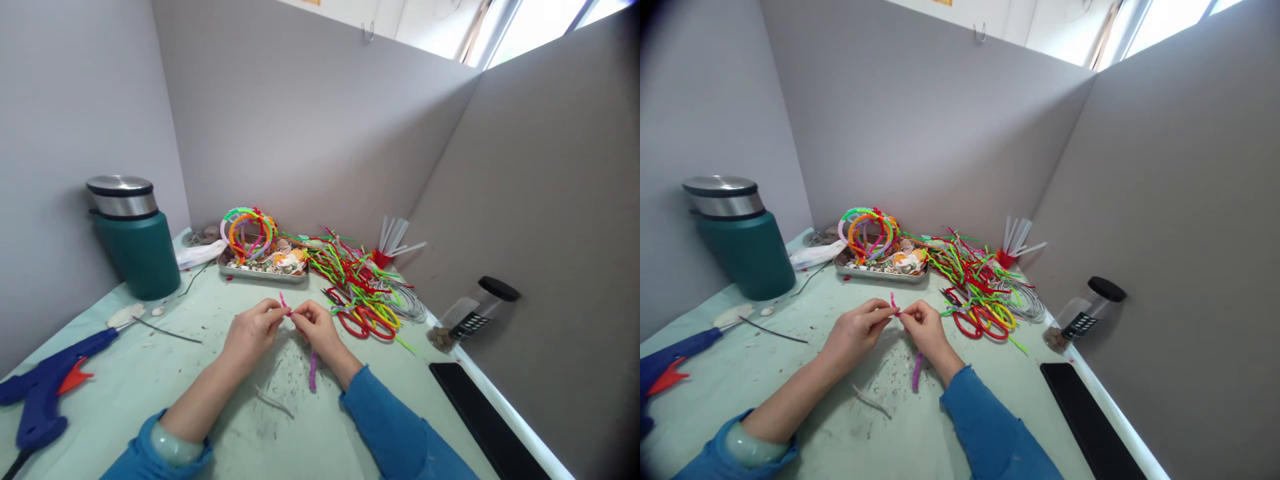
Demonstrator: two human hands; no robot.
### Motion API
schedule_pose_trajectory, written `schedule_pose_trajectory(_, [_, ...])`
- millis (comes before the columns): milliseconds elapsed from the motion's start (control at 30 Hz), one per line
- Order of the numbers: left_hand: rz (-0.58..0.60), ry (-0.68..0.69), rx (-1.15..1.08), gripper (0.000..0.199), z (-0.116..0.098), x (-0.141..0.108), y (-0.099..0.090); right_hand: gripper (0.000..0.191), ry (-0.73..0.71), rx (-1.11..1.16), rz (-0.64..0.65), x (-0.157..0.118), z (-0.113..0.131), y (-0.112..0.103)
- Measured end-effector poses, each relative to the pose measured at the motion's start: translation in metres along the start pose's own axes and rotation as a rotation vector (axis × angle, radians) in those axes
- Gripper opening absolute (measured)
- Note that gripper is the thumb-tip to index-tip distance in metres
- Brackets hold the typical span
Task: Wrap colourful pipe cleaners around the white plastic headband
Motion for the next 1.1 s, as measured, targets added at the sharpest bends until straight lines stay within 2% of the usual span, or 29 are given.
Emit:
schedule_pose_trajectory(367, [-0.026, -0.024, -0.210, 0.025, 0.001, 0.004, -0.004, 0.014, -0.048, -0.044, 0.045, -0.002, 0.002, 0.004])
schedule_pose_trajectory(500, [0.012, -0.155, -0.278, 0.019, 0.009, 0.003, 0.003, 0.014, -0.106, -0.106, 0.032, -0.004, 0.006, 0.004])
schedule_pose_trajectory(633, [0.125, -0.281, -0.342, 0.018, 0.015, 0.002, 0.013, 0.013, -0.153, -0.131, 0.027, -0.008, 0.012, 0.004])
schedule_pose_trajectory(733, [0.205, -0.291, -0.387, 0.030, 0.015, 0.002, 0.017, 0.017, -0.102, -0.050, 0.087, -0.008, 0.009, 0.006])
schedule_pose_trajectory(867, [0.281, -0.353, -0.550, 0.035, 0.016, 0.001, 0.023, 0.024, -0.005, 0.061, 0.105, -0.004, 0.003, 0.003])
schedule_pose_trajectory(1000, [0.405, -0.357, -0.652, 0.033, 0.007, -0.004, 0.033, 0.022, 0.016, 0.158, 0.147, -0.002, 0.004, 0.005])
schedule_pose_trajectory(1100, [0.414, -0.324, -0.620, 0.031, 0.003, -0.005, 0.033, 0.018, 0.040, 0.232, 0.151, -0.003, 0.004, 0.008])
Point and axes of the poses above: each hand's wrist, its own x-axis towards the middle knuckle, its own y-axis out of the palm, z = x × y, the point moved 8 cm from there along x, towards the middle knuckle, and after that the axes turned 1 degree about -z, right-handed, at the moved point
